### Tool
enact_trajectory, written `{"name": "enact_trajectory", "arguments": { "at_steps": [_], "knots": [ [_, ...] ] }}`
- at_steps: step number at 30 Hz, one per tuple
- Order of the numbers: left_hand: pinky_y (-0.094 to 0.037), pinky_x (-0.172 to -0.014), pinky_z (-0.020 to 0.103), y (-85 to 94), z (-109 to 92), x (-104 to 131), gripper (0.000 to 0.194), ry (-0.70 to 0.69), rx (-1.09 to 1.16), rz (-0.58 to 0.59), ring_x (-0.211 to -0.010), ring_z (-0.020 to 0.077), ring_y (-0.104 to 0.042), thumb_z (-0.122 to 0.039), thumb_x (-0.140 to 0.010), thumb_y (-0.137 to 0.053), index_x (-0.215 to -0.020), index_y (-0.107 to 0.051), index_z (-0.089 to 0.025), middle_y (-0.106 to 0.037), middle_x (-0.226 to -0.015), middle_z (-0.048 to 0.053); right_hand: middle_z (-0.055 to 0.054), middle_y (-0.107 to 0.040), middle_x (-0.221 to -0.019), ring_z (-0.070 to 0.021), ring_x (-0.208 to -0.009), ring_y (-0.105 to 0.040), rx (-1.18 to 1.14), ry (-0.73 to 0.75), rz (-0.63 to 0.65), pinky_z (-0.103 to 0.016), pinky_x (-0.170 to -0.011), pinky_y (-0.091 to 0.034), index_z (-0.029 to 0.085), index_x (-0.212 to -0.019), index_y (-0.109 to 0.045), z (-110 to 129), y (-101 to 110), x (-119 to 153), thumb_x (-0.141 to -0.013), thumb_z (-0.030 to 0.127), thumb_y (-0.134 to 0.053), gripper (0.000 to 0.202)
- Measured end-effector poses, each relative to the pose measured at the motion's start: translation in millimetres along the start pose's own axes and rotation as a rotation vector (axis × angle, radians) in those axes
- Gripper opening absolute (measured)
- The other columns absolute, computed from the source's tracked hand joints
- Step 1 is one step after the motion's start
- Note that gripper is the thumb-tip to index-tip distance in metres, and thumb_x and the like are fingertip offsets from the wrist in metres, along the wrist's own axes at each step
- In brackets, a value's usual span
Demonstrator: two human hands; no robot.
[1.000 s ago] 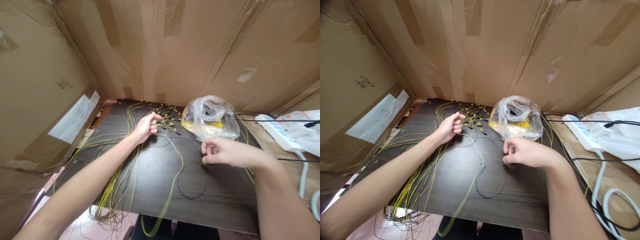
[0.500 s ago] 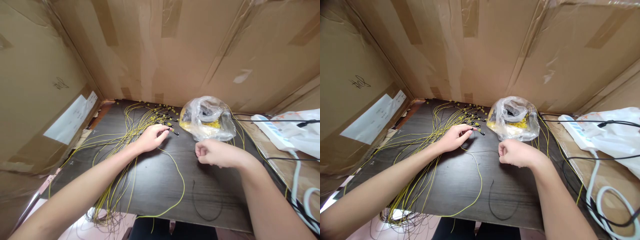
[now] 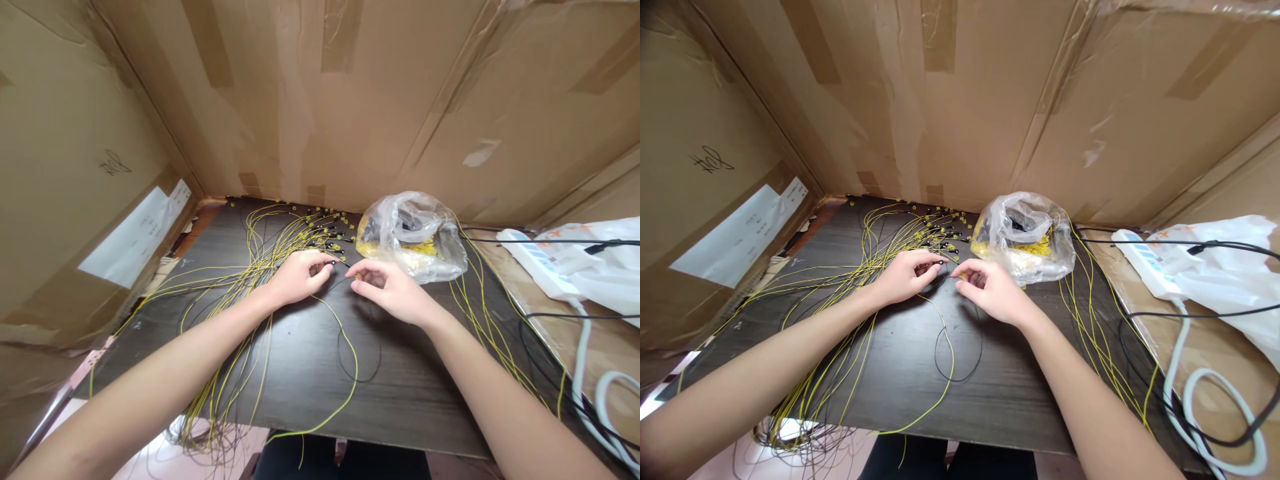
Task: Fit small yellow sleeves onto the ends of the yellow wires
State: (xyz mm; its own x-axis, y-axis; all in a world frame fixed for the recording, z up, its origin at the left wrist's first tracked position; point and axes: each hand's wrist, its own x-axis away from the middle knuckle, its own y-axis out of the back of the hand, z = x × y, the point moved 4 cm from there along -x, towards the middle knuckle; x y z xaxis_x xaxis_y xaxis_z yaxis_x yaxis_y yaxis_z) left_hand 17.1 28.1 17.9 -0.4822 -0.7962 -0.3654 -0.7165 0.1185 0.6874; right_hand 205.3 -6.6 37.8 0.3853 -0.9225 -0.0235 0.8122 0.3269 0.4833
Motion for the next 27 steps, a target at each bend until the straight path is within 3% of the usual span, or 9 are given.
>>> {"name": "enact_trajectory", "arguments": {
  "at_steps": [7, 11, 15, 20, 27],
  "knots": [
    [-0.045, -0.069, 0.028, -0.3, 2, 1, 0.022, -0.019, 0.001, -0.008, -0.067, 0.0150, -0.058, -0.021, -0.090, -0.064, -0.106, -0.080, -0.019, -0.072, -0.081, 0.005, -0.007, -0.071, -0.091, -0.0187, -0.079, -0.060, -0.284, 0.076, -0.009, -0.030, -0.067, -0.045, 0.018, -0.107, -0.074, -13, -1, -5, -0.083, 0.037, -0.057, 0.036],
    [-0.046, -0.070, 0.028, 0.5, 2, 2, 0.022, -0.060, 0.013, -0.027, -0.069, 0.0145, -0.058, -0.024, -0.091, -0.065, -0.107, -0.080, -0.021, -0.069, -0.083, 0.004, -0.010, -0.072, -0.094, -0.0191, -0.080, -0.062, -0.376, 0.073, -0.018, -0.031, -0.068, -0.047, 0.017, -0.110, -0.076, -18, -1, -7, -0.093, 0.050, -0.046, 0.047],
    [-0.048, -0.070, 0.027, 0.3, 2, 2, 0.021, -0.042, 0.055, -0.041, -0.069, 0.0135, -0.059, -0.027, -0.092, -0.067, -0.108, -0.081, -0.023, -0.070, -0.089, 0.005, -0.008, -0.072, -0.087, -0.0179, -0.074, -0.061, -0.157, 0.025, -0.135, -0.031, -0.066, -0.047, 0.017, -0.102, -0.076, -18, -7, -7, -0.091, 0.039, -0.051, 0.035],
    [-0.048, -0.070, 0.027, -0.3, 2, 1, 0.018, -0.049, 0.106, -0.035, -0.070, 0.0137, -0.062, -0.024, -0.090, -0.071, -0.105, -0.082, -0.023, -0.072, -0.086, 0.004, -0.005, -0.069, -0.081, -0.0156, -0.066, -0.057, 0.214, 0.158, -0.242, -0.030, -0.065, -0.047, 0.018, -0.097, -0.076, -9, -15, -3, -0.089, 0.023, -0.055, 0.023],
    [-0.049, -0.067, 0.025, 0.3, 1, 0, 0.014, -0.020, 0.103, -0.039, -0.066, 0.0138, -0.064, -0.025, -0.086, -0.075, -0.098, -0.082, -0.024, -0.075, -0.078, 0.003, -0.006, -0.074, -0.084, -0.0169, -0.067, -0.061, 0.302, 0.199, -0.245, -0.032, -0.068, -0.050, 0.018, -0.103, -0.077, -6, -21, 0, -0.093, 0.026, -0.056, 0.024]
  ]
}}
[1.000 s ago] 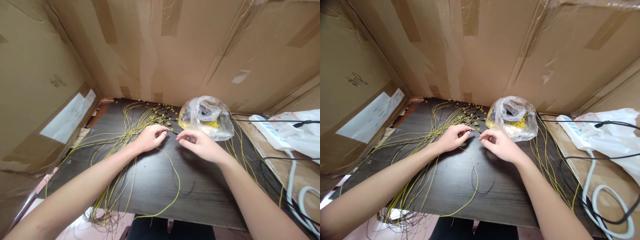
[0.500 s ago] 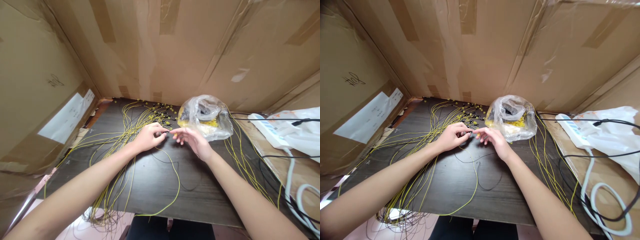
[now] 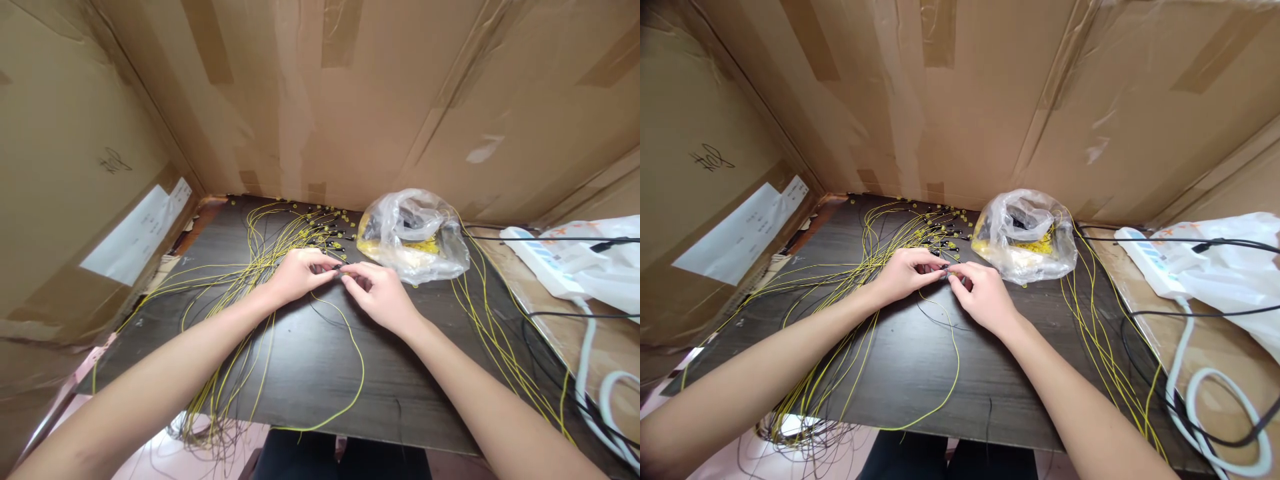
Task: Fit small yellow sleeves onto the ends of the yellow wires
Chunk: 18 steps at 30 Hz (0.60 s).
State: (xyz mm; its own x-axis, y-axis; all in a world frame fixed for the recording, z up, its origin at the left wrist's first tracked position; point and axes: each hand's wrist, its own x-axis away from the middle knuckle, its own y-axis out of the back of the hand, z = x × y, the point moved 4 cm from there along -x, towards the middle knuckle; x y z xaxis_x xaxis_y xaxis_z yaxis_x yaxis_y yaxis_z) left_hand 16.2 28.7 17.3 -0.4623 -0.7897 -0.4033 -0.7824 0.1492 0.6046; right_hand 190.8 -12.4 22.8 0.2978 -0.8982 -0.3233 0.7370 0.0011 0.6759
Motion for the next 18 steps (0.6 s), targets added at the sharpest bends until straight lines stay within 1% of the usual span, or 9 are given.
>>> {"name": "enact_trajectory", "arguments": {
  "at_steps": [6, 9, 12, 18],
  "knots": [
    [-0.052, -0.074, 0.028, -2.6, -6, 3, 0.018, -0.093, -0.094, 0.031, -0.072, 0.0158, -0.070, -0.026, -0.089, -0.072, -0.105, -0.080, -0.022, -0.078, -0.085, 0.004, -0.007, -0.077, -0.085, -0.0182, -0.068, -0.065, -0.043, -0.060, -0.026, -0.032, -0.066, -0.052, 0.017, -0.101, -0.078, 0, 0, 1, -0.092, 0.030, -0.059, 0.024],
    [-0.053, -0.077, 0.029, -4.6, -11, 5, 0.024, -0.098, -0.165, 0.062, -0.076, 0.0165, -0.071, -0.024, -0.089, -0.071, -0.112, -0.077, -0.024, -0.079, -0.087, 0.003, -0.006, -0.076, -0.083, -0.0176, -0.066, -0.064, -0.065, -0.097, -0.023, -0.031, -0.064, -0.051, 0.017, -0.097, -0.078, -1, 0, 1, -0.092, 0.031, -0.059, 0.024],
    [-0.054, -0.079, 0.030, -5.1, -14, 6, 0.025, -0.105, -0.208, 0.075, -0.078, 0.0176, -0.071, -0.025, -0.088, -0.071, -0.113, -0.076, -0.024, -0.079, -0.088, 0.004, -0.006, -0.075, -0.080, -0.0172, -0.064, -0.062, -0.082, -0.113, -0.017, -0.030, -0.062, -0.050, 0.017, -0.094, -0.077, -1, 0, 0, -0.091, 0.032, -0.059, 0.023],
    [-0.055, -0.082, 0.034, -4.7, -15, 8, 0.027, -0.154, -0.132, 0.031, -0.080, 0.0194, -0.070, -0.027, -0.091, -0.066, -0.116, -0.077, -0.022, -0.079, -0.094, 0.007, -0.006, -0.074, -0.080, -0.0180, -0.067, -0.064, -0.071, -0.083, -0.020, -0.031, -0.063, -0.050, 0.018, -0.096, -0.077, -3, 0, 1, -0.092, 0.029, -0.058, 0.022]
  ]
}}
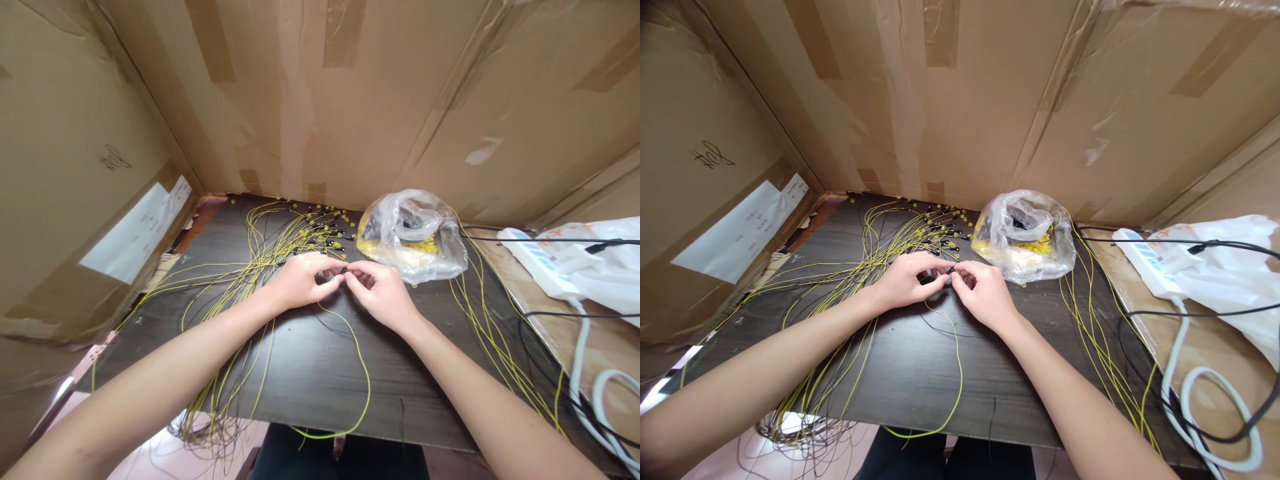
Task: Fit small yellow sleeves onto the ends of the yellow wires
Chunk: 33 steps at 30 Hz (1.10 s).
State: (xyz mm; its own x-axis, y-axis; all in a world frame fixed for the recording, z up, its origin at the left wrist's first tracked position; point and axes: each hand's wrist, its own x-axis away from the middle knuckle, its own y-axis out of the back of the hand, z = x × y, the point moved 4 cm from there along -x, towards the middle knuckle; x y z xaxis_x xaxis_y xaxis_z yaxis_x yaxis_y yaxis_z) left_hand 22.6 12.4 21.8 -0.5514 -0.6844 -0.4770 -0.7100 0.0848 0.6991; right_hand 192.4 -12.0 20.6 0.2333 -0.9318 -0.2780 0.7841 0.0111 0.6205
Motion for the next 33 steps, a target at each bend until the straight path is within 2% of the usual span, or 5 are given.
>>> {"name": "enact_trajectory", "arguments": {
  "at_steps": [4, 11, 21, 28, 33],
  "knots": [
    [-0.054, -0.079, 0.033, -0.4, 2.9, 0.5, 0.023, 0.017, 0.000, -0.044, -0.079, 0.0192, -0.070, -0.027, -0.092, -0.065, -0.110, -0.079, -0.022, -0.079, -0.092, 0.007, -0.007, -0.075, -0.083, -0.0181, -0.067, -0.064, 0.018, 0.026, -0.013, -0.032, -0.066, -0.051, 0.016, -0.099, -0.077, -0.5, -0.4, -0.1, -0.092, 0.028, -0.059, 0.023],
    [-0.053, -0.074, 0.030, 1.8, 1.3, -2.0, 0.017, 0.046, -0.007, -0.049, -0.072, 0.0174, -0.069, -0.026, -0.090, -0.067, -0.100, -0.080, -0.021, -0.079, -0.086, 0.005, -0.005, -0.076, -0.081, -0.0160, -0.063, -0.063, 0.012, 0.001, 0.007, -0.030, -0.064, -0.050, 0.016, -0.100, -0.077, 1.1, -0.8, -0.9, -0.090, 0.026, -0.060, 0.022],
    [-0.056, -0.075, 0.030, 2.0, 2.0, -0.2, 0.015, -0.081, -0.078, -0.110, -0.079, 0.0173, -0.071, -0.026, -0.092, -0.066, -0.099, -0.078, -0.020, -0.079, -0.088, 0.004, -0.004, -0.075, -0.077, -0.0156, -0.063, -0.064, -0.114, -0.070, -0.031, -0.028, -0.061, -0.051, 0.017, -0.093, -0.074, -6.0, -1.1, -1.9, -0.085, 0.027, -0.066, 0.016],
    [-0.057, -0.077, 0.030, 1.9, 2.6, -0.1, 0.012, -0.094, -0.098, -0.104, -0.080, 0.0168, -0.072, -0.023, -0.091, -0.068, -0.099, -0.077, -0.019, -0.079, -0.088, 0.002, -0.004, -0.075, -0.077, -0.0141, -0.059, -0.059, -0.125, -0.075, -0.011, -0.029, -0.059, -0.049, 0.017, -0.091, -0.074, -5.8, -2.4, -2.5, -0.084, 0.027, -0.066, 0.015],
    [-0.057, -0.078, 0.030, 1.3, 3.3, -0.1, 0.012, -0.106, -0.093, -0.097, -0.082, 0.0171, -0.072, -0.023, -0.091, -0.068, -0.099, -0.076, -0.019, -0.079, -0.089, 0.003, -0.006, -0.075, -0.079, -0.0160, -0.065, -0.062, -0.194, -0.106, -0.009, -0.030, -0.062, -0.050, 0.017, -0.092, -0.074, -8.3, -2.5, -2.8, -0.083, 0.031, -0.068, 0.018]
  ]
}}
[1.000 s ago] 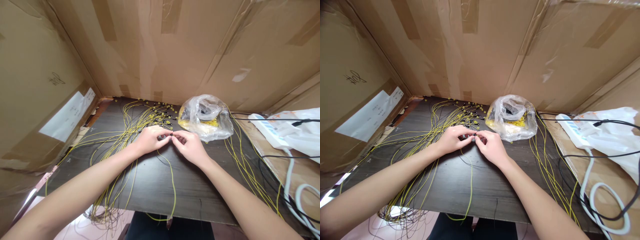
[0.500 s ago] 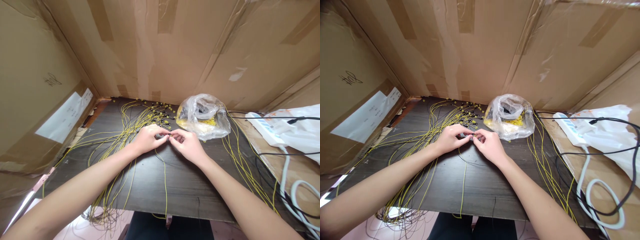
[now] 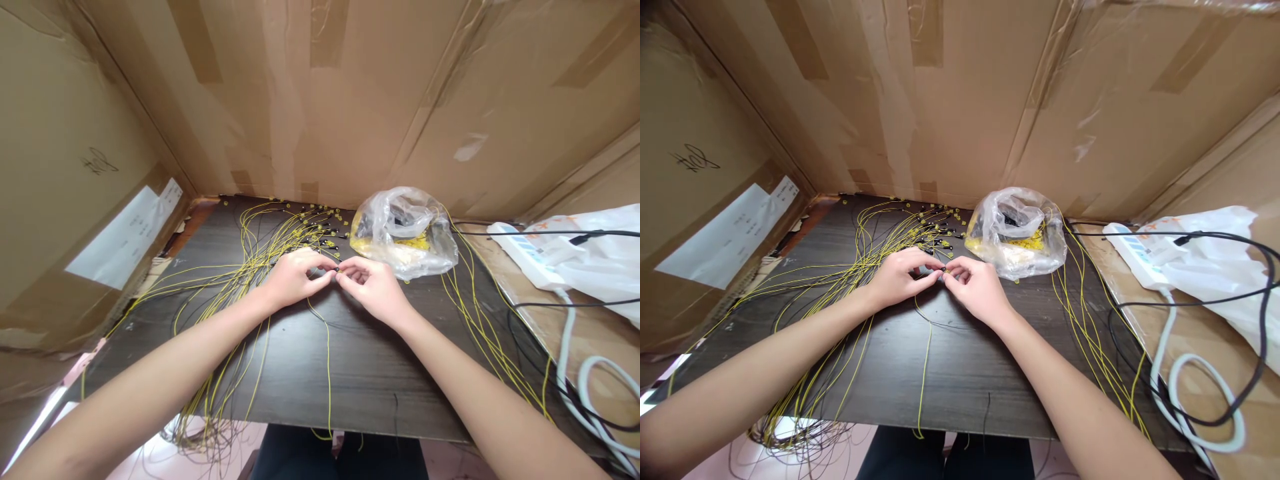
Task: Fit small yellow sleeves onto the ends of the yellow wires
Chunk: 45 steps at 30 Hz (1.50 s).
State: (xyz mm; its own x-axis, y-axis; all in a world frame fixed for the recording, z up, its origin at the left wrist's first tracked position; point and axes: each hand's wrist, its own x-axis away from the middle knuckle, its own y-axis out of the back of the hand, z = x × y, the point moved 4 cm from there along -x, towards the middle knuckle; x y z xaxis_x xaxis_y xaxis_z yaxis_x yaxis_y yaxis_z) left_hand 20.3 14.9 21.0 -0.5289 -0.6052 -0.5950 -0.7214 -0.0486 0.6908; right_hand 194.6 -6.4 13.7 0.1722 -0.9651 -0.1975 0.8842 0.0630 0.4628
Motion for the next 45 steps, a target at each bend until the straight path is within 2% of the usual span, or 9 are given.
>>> {"name": "enact_trajectory", "arguments": {
  "at_steps": [9, 21, 33, 41, 45],
  "knots": [
    [-0.057, -0.077, 0.030, 0.2, 0, 0, 0.011, 0.048, 0.006, 0.025, -0.080, 0.0163, -0.071, -0.024, -0.091, -0.067, -0.097, -0.075, -0.020, -0.078, -0.089, 0.002, -0.005, -0.070, -0.079, -0.0171, -0.071, -0.064, -0.172, -0.046, 0.029, -0.032, -0.067, -0.051, 0.018, -0.091, -0.068, -5, -1, -3, -0.079, 0.035, -0.071, 0.021],
    [-0.057, -0.077, 0.029, -2.0, 2, 0, 0.012, 0.116, 0.075, 0.091, -0.083, 0.0160, -0.071, -0.022, -0.089, -0.066, -0.100, -0.070, -0.020, -0.076, -0.092, 0.002, -0.005, -0.074, -0.083, -0.0181, -0.075, -0.066, -0.057, -0.033, -0.001, -0.031, -0.067, -0.048, 0.019, -0.091, -0.070, -1, -1, -1, -0.083, 0.029, -0.068, 0.013],
    [-0.058, -0.079, 0.030, -3.3, 2, -1, 0.011, 0.132, 0.105, 0.108, -0.082, 0.0159, -0.070, -0.021, -0.086, -0.065, -0.096, -0.067, -0.020, -0.075, -0.093, 0.002, -0.004, -0.071, -0.082, -0.0166, -0.075, -0.065, -0.197, -0.090, 0.046, -0.031, -0.070, -0.051, 0.018, -0.092, -0.067, -6, -1, -5, -0.079, 0.030, -0.070, 0.018],
    [-0.057, -0.078, 0.030, -3.8, 3, 1, 0.011, 0.134, 0.107, 0.111, -0.083, 0.0164, -0.070, -0.024, -0.088, -0.065, -0.098, -0.066, -0.020, -0.075, -0.094, 0.003, -0.004, -0.073, -0.080, -0.0141, -0.066, -0.062, -0.294, -0.174, 0.112, -0.026, -0.055, -0.046, 0.019, -0.091, -0.067, -11, 0, -5, -0.077, 0.039, -0.074, 0.026],
    [-0.057, -0.078, 0.030, -4.3, 3, 0, 0.011, 0.128, 0.106, 0.116, -0.085, 0.0168, -0.070, -0.022, -0.087, -0.065, -0.098, -0.065, -0.020, -0.074, -0.094, 0.003, -0.004, -0.073, -0.081, -0.0161, -0.072, -0.065, -0.235, -0.113, 0.097, -0.030, -0.067, -0.052, 0.018, -0.089, -0.067, -8, 1, -6, -0.078, 0.035, -0.074, 0.021]
  ]
}}
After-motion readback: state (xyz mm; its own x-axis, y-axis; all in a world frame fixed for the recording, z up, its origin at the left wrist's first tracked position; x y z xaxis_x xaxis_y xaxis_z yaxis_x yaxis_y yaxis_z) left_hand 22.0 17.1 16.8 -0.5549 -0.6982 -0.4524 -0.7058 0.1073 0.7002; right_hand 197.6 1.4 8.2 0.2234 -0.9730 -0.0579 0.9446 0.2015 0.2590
